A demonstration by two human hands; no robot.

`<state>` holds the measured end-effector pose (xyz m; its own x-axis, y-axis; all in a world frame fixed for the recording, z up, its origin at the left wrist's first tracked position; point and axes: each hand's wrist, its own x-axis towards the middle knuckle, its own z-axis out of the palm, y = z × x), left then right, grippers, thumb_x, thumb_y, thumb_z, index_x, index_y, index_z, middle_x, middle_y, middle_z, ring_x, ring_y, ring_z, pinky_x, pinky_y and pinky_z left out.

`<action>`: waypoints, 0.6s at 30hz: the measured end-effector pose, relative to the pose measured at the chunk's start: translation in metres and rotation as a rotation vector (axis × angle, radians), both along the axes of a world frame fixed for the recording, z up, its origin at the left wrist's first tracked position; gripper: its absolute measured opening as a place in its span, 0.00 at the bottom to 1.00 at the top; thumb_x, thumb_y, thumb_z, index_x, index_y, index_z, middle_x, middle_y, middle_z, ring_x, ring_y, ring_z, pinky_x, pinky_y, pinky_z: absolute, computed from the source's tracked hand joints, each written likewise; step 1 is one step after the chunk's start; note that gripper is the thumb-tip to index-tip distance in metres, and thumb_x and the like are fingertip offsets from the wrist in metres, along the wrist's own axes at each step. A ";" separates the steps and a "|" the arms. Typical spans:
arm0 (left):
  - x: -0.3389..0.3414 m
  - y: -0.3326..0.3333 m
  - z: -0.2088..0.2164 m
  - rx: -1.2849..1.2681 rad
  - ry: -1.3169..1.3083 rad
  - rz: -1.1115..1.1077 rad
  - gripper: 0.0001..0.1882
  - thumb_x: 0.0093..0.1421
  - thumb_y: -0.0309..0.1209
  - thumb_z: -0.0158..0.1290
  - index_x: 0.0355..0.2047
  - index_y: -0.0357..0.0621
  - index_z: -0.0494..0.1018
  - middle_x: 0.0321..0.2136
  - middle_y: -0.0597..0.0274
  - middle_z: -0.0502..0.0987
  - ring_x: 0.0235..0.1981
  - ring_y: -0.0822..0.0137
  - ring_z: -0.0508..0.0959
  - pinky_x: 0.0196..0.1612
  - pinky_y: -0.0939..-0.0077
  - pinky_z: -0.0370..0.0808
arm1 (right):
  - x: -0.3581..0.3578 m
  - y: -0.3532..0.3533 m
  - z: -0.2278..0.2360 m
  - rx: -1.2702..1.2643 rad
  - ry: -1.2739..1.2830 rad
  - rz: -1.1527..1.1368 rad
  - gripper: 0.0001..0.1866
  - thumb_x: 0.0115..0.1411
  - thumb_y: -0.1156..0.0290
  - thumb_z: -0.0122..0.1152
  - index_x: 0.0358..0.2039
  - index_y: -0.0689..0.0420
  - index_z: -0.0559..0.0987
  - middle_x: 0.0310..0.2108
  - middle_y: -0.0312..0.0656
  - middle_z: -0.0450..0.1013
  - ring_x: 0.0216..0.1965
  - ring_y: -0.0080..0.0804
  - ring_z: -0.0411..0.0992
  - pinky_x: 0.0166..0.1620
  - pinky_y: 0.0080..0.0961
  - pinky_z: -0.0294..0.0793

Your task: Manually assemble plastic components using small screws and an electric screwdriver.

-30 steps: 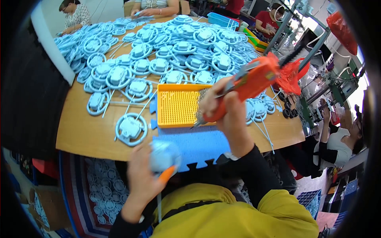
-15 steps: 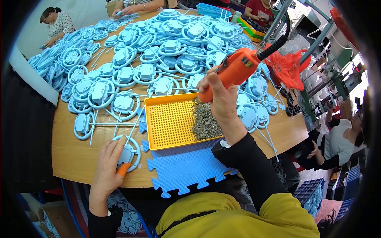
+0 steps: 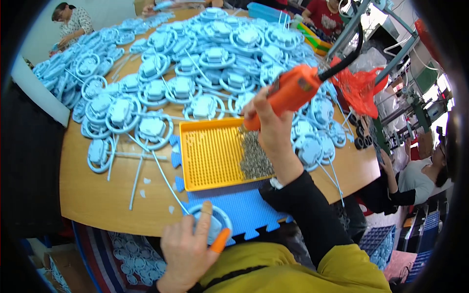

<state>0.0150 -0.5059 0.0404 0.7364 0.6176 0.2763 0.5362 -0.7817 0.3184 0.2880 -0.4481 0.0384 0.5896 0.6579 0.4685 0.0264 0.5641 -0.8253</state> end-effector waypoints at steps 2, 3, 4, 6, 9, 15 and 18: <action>0.014 -0.004 0.004 -0.108 0.048 0.028 0.31 0.51 0.48 0.61 0.51 0.43 0.73 0.26 0.58 0.69 0.21 0.60 0.70 0.25 0.66 0.64 | -0.002 0.000 0.004 0.015 0.045 -0.008 0.17 0.56 0.61 0.67 0.34 0.54 0.67 0.22 0.34 0.67 0.22 0.25 0.68 0.33 0.31 0.73; 0.014 -0.006 0.006 -0.110 0.046 0.023 0.31 0.51 0.48 0.61 0.51 0.43 0.73 0.26 0.58 0.69 0.21 0.60 0.70 0.25 0.66 0.64 | 0.001 -0.004 0.001 0.015 0.022 0.008 0.17 0.56 0.62 0.67 0.35 0.54 0.67 0.22 0.34 0.67 0.22 0.25 0.68 0.33 0.31 0.73; 0.015 -0.006 0.009 -0.203 0.008 -0.020 0.32 0.50 0.47 0.62 0.51 0.43 0.72 0.30 0.56 0.70 0.25 0.59 0.71 0.29 0.64 0.65 | 0.003 -0.009 -0.001 0.015 0.001 0.024 0.17 0.56 0.62 0.67 0.35 0.54 0.67 0.22 0.34 0.67 0.22 0.25 0.68 0.33 0.31 0.73; 0.013 -0.005 0.010 -0.298 -0.024 -0.061 0.32 0.49 0.47 0.62 0.52 0.44 0.72 0.35 0.54 0.71 0.29 0.57 0.73 0.33 0.62 0.67 | 0.004 -0.012 -0.002 0.011 -0.011 0.027 0.18 0.56 0.62 0.67 0.36 0.55 0.67 0.22 0.35 0.67 0.22 0.25 0.69 0.34 0.31 0.73; -0.007 0.007 -0.001 -0.155 0.091 -0.315 0.39 0.44 0.44 0.66 0.55 0.44 0.67 0.52 0.51 0.68 0.55 0.48 0.66 0.57 0.44 0.56 | -0.003 -0.014 0.008 0.037 -0.033 -0.007 0.20 0.57 0.58 0.66 0.37 0.56 0.67 0.24 0.37 0.68 0.24 0.25 0.69 0.34 0.30 0.73; 0.019 0.004 -0.037 -0.128 -0.199 -0.162 0.45 0.43 0.49 0.66 0.58 0.40 0.63 0.45 0.52 0.67 0.47 0.49 0.66 0.53 0.50 0.59 | -0.032 -0.058 0.056 0.086 -0.084 0.124 0.29 0.56 0.41 0.58 0.39 0.56 0.67 0.22 0.34 0.65 0.21 0.25 0.65 0.29 0.26 0.70; 0.034 -0.007 -0.040 -0.133 -0.273 -0.024 0.48 0.42 0.48 0.67 0.60 0.41 0.61 0.42 0.54 0.65 0.44 0.52 0.65 0.50 0.55 0.60 | -0.060 -0.091 0.058 -0.043 -0.098 0.264 0.33 0.53 0.34 0.54 0.38 0.55 0.67 0.21 0.33 0.63 0.19 0.24 0.63 0.27 0.25 0.69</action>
